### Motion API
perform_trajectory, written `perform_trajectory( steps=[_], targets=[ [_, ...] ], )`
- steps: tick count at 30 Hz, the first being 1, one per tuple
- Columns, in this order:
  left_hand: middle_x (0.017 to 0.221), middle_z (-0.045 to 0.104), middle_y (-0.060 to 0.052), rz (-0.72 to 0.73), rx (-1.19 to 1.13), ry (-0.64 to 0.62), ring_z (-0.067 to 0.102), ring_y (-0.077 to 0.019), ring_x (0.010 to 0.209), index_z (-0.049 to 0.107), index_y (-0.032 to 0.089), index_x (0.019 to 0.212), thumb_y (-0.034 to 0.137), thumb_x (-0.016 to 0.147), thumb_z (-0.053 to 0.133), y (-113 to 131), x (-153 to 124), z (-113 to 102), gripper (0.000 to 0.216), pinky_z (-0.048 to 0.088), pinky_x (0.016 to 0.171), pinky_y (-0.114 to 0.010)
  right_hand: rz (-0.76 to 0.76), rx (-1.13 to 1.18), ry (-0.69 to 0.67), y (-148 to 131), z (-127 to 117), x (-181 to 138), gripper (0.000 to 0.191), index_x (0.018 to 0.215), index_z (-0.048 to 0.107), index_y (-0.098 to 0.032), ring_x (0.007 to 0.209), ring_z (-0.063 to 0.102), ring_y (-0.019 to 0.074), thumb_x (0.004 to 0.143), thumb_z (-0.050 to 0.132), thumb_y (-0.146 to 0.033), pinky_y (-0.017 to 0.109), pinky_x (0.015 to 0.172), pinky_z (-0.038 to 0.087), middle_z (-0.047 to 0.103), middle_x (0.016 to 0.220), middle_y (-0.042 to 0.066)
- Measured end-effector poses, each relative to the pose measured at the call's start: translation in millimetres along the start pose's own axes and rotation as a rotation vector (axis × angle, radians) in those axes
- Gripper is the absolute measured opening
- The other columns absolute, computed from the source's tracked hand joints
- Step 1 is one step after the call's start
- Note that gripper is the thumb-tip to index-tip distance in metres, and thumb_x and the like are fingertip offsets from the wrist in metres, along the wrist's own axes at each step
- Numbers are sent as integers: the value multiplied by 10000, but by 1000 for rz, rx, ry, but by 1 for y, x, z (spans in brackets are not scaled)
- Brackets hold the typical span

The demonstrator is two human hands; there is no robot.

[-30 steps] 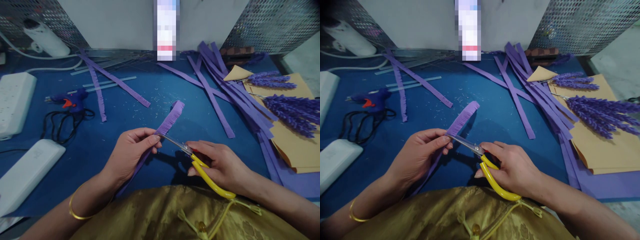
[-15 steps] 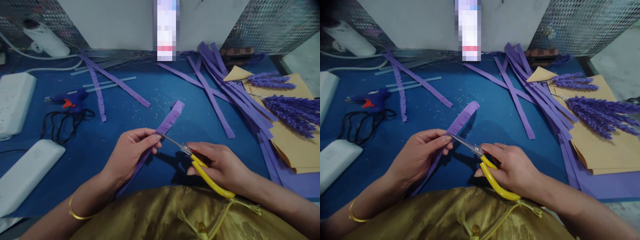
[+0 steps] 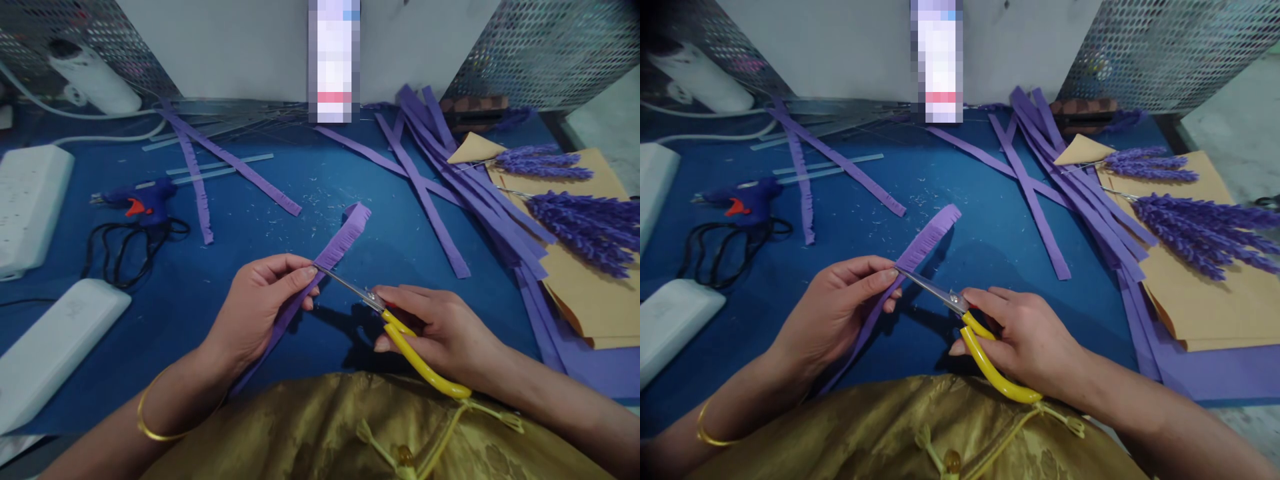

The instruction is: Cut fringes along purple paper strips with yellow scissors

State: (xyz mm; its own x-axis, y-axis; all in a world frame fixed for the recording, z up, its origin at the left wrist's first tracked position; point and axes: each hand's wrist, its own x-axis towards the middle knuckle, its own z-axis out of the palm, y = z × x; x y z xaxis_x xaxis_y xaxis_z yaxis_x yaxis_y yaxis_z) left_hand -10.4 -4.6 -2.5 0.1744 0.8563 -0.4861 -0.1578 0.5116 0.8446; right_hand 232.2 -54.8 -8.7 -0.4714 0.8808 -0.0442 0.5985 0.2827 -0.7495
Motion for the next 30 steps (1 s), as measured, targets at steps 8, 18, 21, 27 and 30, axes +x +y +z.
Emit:
perform_trajectory(
  steps=[8, 18, 21, 27, 30],
  targets=[
    [580, 670, 16, -81, -122, -94, 572, -51, 488, 748, 163, 674, 204, 711, 824, 2, 3, -2, 93, 451, 495, -128, 33, 80, -30, 1, 0, -1, 437, 1145, 678, -185, 644, 556, 149, 925, 627, -560, 257, 600, 411, 604, 751, -1],
    [629, 715, 13, -7, -11, -21, 611, -61, 529, 781, 186, 745, 214, 746, 806, -3, 2, -3, 37, 488, 547, -135, 59, 30, 18, 0, 1, 0, 524, 1238, 648, -202, 664, 573, 171, 879, 673, -584, 277, 605, 415, 645, 820, 20],
    [625, 712, 20, 13, -10, -10, 605, -58, 523, 780, 193, 744, 212, 750, 799, -4, 2, -4, 28, 485, 539, -134, 49, 7, 25, -1, 1, 0, 527, 1243, 647, -199, 657, 573, 171, 883, 667, -584, 281, 598, 411, 641, 812, 17],
    [645, 716, 26, 40, 23, -31, 612, -58, 546, 779, 202, 755, 213, 773, 785, -5, 2, -3, 22, 491, 555, -134, 56, 24, 14, 0, 1, 0, 524, 1232, 651, -199, 644, 559, 161, 886, 659, -593, 274, 585, 402, 631, 796, 8],
    [651, 718, 26, 52, 33, -41, 614, -58, 555, 781, 205, 762, 216, 782, 781, -6, 2, -2, 23, 493, 561, -133, 51, 49, 13, 0, 2, -1, 522, 1216, 658, -196, 646, 556, 160, 887, 653, -601, 272, 587, 403, 632, 794, 8]
  ],
)
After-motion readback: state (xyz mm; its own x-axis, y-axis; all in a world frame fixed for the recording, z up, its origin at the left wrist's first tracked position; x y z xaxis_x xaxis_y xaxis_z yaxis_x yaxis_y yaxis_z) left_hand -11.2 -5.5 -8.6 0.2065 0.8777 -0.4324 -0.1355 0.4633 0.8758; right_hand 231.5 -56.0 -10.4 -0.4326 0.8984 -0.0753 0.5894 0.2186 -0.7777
